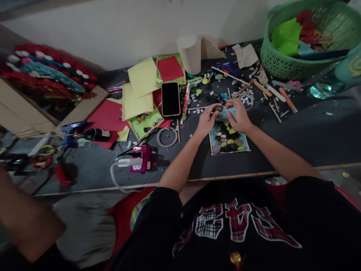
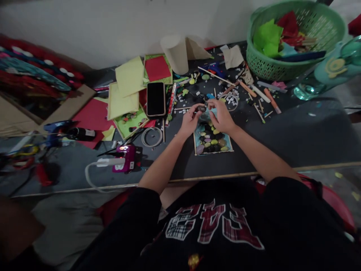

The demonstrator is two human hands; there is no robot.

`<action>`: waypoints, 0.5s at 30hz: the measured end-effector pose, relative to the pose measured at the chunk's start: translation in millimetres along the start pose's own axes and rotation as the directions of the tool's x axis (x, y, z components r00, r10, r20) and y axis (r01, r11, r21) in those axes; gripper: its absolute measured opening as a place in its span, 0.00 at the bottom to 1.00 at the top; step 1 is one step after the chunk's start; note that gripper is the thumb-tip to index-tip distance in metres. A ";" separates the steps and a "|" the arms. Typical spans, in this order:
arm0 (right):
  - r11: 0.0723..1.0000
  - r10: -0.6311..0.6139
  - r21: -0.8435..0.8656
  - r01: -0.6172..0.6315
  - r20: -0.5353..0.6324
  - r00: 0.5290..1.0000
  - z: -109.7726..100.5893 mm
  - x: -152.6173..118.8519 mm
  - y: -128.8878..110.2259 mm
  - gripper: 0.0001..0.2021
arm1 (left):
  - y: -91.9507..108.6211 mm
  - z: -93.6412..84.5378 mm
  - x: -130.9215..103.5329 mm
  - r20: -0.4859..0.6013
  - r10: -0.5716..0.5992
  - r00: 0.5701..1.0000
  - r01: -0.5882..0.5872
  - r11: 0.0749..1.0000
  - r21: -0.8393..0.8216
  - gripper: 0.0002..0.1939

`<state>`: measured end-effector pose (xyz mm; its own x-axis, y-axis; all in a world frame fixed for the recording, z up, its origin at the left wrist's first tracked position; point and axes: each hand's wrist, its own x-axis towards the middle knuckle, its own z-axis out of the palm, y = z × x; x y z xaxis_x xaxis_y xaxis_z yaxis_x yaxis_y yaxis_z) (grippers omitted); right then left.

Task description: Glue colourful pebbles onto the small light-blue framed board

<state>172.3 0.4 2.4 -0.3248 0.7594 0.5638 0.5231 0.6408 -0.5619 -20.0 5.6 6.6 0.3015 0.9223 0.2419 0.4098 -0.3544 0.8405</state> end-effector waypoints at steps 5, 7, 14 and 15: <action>0.995 0.097 0.018 -0.095 -0.100 0.990 -0.3 -0.8 4.7 0.25 | -1.0 1.9 1.7 0.019 0.022 1.000 -0.022 0.999 0.037 0.15; 0.993 0.121 0.023 -0.119 -0.088 0.989 -0.4 -0.7 5.2 0.24 | -2.6 2.0 2.2 0.015 0.036 0.999 -0.037 0.998 0.059 0.16; 0.997 0.081 0.016 -0.081 -0.026 0.996 -4.2 3.9 -0.5 0.28 | -7.2 2.6 4.8 0.006 0.049 0.999 -0.049 0.995 0.090 0.15; 0.998 0.062 0.025 -0.062 -0.019 0.998 -4.3 4.8 -0.9 0.28 | -7.6 2.8 5.3 -0.001 0.044 0.999 -0.044 0.995 0.094 0.15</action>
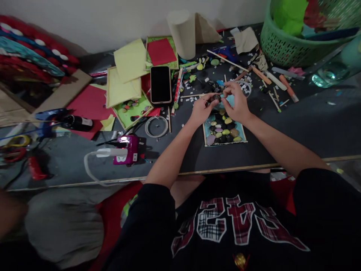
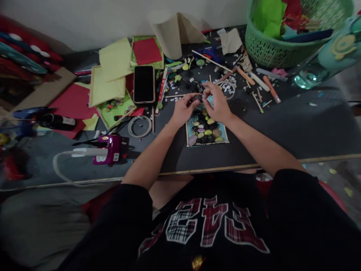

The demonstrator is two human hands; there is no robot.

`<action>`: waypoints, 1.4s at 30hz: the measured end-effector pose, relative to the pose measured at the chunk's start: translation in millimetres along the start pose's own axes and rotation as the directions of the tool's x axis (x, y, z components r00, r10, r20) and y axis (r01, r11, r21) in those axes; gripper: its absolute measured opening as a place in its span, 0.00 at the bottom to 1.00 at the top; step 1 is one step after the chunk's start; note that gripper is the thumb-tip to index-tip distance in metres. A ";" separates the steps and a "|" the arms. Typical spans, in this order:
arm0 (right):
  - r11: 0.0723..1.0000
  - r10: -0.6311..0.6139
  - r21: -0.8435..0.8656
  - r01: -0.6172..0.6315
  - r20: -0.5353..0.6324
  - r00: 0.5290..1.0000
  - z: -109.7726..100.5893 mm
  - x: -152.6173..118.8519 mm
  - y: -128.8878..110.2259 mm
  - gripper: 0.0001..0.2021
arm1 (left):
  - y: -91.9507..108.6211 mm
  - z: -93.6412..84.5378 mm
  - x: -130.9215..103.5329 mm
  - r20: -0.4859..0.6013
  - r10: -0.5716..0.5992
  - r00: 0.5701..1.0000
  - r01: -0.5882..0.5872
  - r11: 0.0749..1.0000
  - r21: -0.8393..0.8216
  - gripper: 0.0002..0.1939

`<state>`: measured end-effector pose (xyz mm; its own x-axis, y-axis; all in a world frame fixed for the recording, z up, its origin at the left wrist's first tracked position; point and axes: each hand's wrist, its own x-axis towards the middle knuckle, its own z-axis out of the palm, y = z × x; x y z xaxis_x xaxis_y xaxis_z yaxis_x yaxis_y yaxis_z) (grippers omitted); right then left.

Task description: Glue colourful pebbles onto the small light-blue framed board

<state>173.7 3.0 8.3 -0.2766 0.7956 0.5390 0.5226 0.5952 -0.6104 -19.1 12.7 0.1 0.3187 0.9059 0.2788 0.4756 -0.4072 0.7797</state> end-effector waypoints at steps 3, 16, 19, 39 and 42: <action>0.999 -0.037 0.006 0.037 0.017 0.999 0.5 1.9 -0.3 0.28 | -1.7 0.8 0.8 -0.010 -0.011 1.000 0.011 1.000 0.008 0.15; 0.999 0.022 0.026 -0.024 0.058 0.998 -1.5 5.6 16.7 0.30 | -8.9 0.1 9.3 -0.017 0.081 0.997 -0.081 0.996 -0.031 0.23; 0.999 0.007 0.045 -0.010 0.074 0.997 -0.1 7.6 17.4 0.29 | -7.2 -1.4 8.0 -0.016 0.074 0.997 -0.074 0.997 -0.032 0.23; 0.997 0.000 0.075 -0.009 0.118 0.993 1.9 6.0 16.6 0.24 | 6.5 2.3 1.7 0.050 0.067 0.997 -0.073 0.989 0.125 0.16; 0.999 -0.027 0.039 0.023 0.123 0.992 1.5 3.3 13.3 0.19 | 10.7 1.8 1.9 0.057 0.051 0.997 -0.059 0.987 0.149 0.14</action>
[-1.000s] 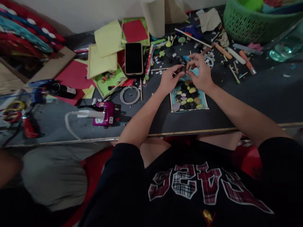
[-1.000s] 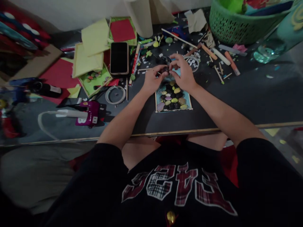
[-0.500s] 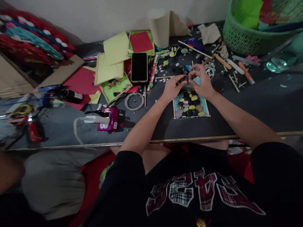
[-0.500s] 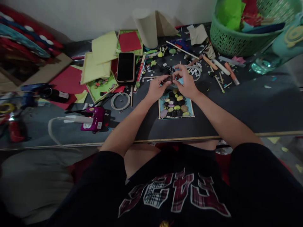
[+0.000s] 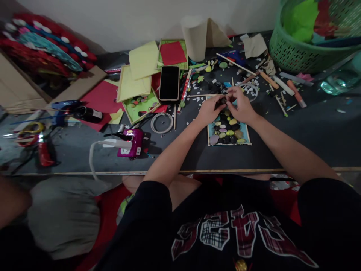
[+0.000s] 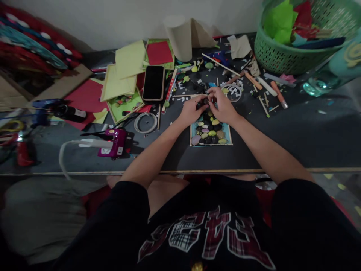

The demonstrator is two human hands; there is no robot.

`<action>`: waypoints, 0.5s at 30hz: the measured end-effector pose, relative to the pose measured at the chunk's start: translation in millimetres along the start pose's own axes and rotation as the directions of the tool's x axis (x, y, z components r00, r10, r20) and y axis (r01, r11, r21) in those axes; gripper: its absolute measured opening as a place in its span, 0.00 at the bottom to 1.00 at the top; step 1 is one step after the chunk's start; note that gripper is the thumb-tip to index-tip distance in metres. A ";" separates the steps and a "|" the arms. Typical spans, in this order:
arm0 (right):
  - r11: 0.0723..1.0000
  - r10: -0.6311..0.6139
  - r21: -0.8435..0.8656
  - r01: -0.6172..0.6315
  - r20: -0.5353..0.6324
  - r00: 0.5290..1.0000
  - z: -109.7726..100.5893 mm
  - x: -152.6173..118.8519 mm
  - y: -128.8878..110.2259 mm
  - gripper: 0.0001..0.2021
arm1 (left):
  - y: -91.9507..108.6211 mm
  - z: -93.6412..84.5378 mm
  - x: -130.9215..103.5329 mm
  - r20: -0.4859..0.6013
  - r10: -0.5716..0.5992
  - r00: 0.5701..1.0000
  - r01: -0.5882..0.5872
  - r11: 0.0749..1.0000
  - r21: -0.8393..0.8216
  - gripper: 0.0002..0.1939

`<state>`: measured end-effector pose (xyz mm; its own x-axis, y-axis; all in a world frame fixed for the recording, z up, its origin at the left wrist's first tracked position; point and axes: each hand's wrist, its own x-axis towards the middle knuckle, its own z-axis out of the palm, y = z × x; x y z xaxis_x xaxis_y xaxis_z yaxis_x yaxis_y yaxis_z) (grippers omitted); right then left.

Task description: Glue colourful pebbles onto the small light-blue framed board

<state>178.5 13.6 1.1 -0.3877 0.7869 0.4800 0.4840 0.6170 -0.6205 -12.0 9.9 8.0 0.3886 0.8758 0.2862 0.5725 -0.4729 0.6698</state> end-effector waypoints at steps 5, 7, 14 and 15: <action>0.997 -0.016 -0.071 0.009 -0.097 0.995 -0.8 -2.6 -6.6 0.17 | 5.6 -2.4 0.6 -0.001 -0.033 0.999 0.033 0.999 0.001 0.13; 0.997 -0.025 -0.075 0.017 -0.111 0.993 -0.6 -2.5 -7.1 0.18 | 7.3 -3.3 0.4 -0.006 -0.051 0.999 0.051 0.999 0.005 0.13; 0.996 -0.004 -0.085 -0.002 -0.079 0.997 1.6 -0.9 -6.1 0.18 | 8.2 -4.2 0.2 -0.002 -0.073 0.997 0.073 0.997 0.012 0.10; 0.996 -0.003 -0.085 -0.003 -0.070 0.998 1.6 -0.6 -6.1 0.18 | 7.9 -4.1 0.2 -0.004 -0.072 0.997 0.072 0.997 0.010 0.10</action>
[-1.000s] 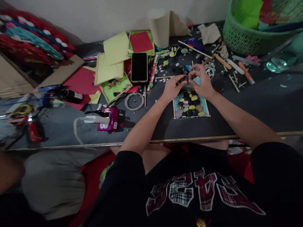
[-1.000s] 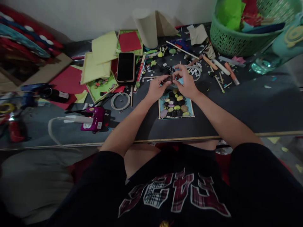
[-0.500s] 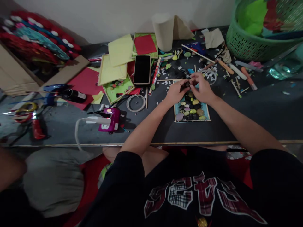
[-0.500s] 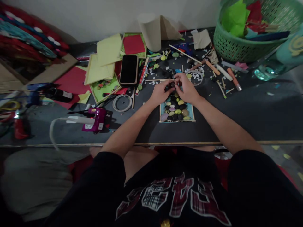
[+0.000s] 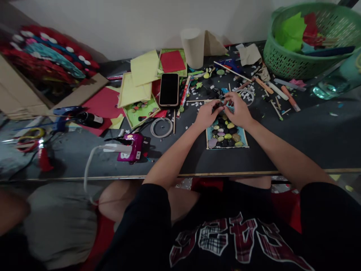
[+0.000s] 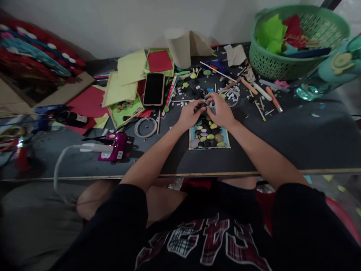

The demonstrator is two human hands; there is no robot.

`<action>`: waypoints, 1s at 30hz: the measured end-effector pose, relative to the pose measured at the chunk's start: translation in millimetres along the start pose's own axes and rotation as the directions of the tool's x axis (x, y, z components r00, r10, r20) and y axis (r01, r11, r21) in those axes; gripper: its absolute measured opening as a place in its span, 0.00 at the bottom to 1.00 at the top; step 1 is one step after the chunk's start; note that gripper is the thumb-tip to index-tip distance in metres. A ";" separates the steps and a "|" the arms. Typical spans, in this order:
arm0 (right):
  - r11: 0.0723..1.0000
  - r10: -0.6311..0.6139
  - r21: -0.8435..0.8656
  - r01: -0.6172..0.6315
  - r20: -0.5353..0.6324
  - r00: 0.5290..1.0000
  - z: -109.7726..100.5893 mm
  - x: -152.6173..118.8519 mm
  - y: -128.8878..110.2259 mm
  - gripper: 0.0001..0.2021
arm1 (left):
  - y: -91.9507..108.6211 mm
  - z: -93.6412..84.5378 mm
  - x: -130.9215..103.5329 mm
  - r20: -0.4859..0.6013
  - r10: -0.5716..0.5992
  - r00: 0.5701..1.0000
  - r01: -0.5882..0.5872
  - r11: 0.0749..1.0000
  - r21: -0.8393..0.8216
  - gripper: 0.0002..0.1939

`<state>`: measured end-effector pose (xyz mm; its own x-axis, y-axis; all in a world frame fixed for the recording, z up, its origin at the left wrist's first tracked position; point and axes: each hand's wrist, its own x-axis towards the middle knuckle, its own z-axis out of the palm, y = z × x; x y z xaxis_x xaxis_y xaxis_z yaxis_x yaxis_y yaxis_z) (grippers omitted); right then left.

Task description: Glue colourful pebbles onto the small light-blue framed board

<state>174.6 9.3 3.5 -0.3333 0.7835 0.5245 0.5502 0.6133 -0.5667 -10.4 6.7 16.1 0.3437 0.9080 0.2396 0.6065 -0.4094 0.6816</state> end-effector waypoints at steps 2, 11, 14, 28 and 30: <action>1.000 -0.001 -0.003 0.001 0.014 1.000 -0.2 0.5 0.0 0.18 | -0.7 0.1 -0.1 -0.004 0.002 1.000 -0.002 1.000 -0.002 0.10; 1.000 -0.005 -0.003 0.005 0.039 0.999 1.8 0.6 -0.3 0.17 | -0.9 -0.9 -1.3 -0.004 -0.004 1.000 0.004 1.000 -0.010 0.10; 1.000 -0.012 0.005 0.012 0.017 1.000 2.3 0.9 -0.1 0.17 | -1.8 -0.1 -1.4 -0.005 -0.011 1.000 0.011 1.000 -0.006 0.11; 0.996 -0.014 0.084 0.007 0.081 0.997 -0.4 3.2 -1.8 0.19 | -4.7 0.1 -2.3 0.023 -0.027 0.999 0.027 1.000 -0.015 0.11; 0.997 -0.006 0.078 -0.001 0.096 0.995 -0.2 2.4 -1.4 0.20 | -5.2 -0.5 -2.4 0.025 -0.017 1.000 0.017 1.000 -0.006 0.11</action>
<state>173.1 10.3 5.7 -0.4083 0.7857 0.4647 0.4892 0.6182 -0.6153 -14.7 6.7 12.3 0.3511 0.9123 0.2110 0.6079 -0.3934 0.6897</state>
